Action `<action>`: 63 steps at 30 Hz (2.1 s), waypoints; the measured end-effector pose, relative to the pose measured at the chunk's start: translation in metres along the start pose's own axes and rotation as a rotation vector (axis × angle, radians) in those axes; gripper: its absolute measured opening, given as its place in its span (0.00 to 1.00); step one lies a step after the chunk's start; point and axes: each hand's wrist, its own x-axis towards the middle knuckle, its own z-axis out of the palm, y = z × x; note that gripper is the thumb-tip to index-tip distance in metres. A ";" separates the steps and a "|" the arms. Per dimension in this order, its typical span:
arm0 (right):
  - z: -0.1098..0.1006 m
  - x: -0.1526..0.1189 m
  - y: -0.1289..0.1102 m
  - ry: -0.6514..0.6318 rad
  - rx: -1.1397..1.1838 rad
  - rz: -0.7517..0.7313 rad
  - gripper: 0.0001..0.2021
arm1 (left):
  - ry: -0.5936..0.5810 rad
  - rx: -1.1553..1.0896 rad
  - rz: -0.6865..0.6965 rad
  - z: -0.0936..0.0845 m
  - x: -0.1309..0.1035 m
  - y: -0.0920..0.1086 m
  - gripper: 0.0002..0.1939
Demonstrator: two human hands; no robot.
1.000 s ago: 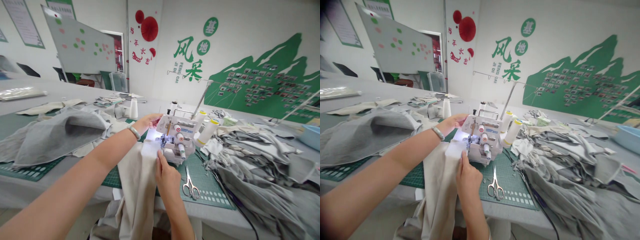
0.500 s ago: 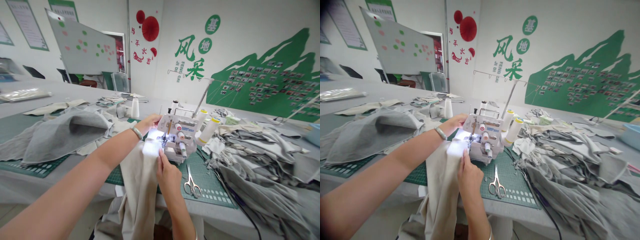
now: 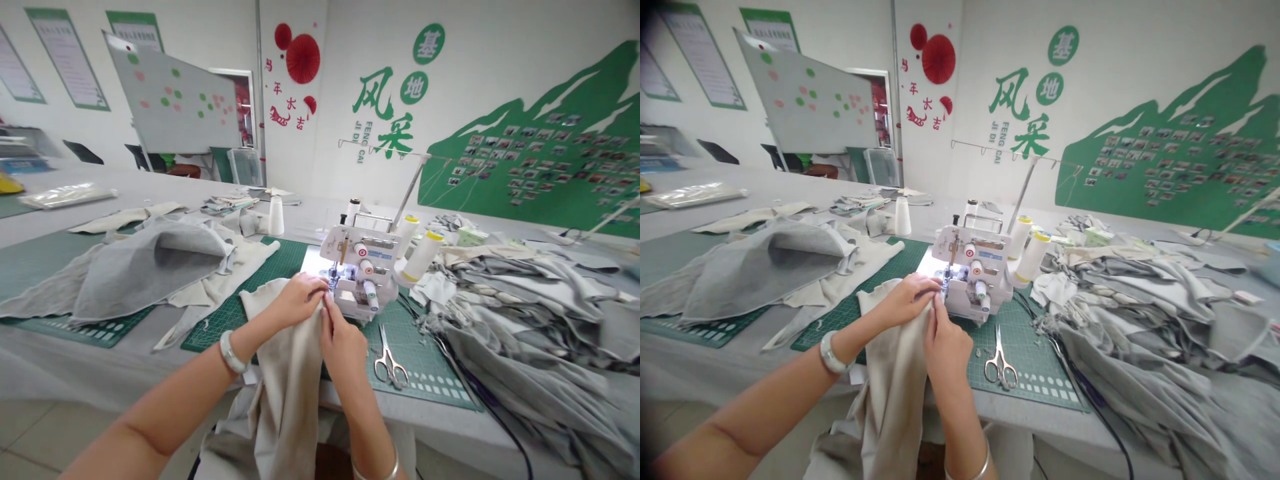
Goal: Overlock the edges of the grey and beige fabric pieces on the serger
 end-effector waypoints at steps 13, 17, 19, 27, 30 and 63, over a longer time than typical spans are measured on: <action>0.030 -0.007 0.018 0.213 0.476 -0.165 0.24 | 0.072 0.066 0.031 0.005 -0.002 -0.004 0.10; 0.042 -0.014 0.022 0.276 0.532 -0.239 0.24 | 0.075 0.063 0.014 0.006 -0.003 -0.005 0.10; 0.047 -0.017 0.024 0.297 0.559 -0.265 0.23 | 0.075 0.067 0.009 0.006 -0.003 -0.005 0.10; 0.053 -0.021 0.027 0.346 0.603 -0.340 0.18 | 0.086 0.054 0.019 0.006 -0.003 -0.005 0.09; 0.053 -0.021 0.027 0.352 0.613 -0.382 0.17 | 0.082 0.048 0.005 0.006 -0.003 -0.005 0.09; 0.041 -0.028 0.029 0.331 0.671 -0.385 0.10 | -0.107 -0.007 0.078 -0.011 -0.004 -0.008 0.12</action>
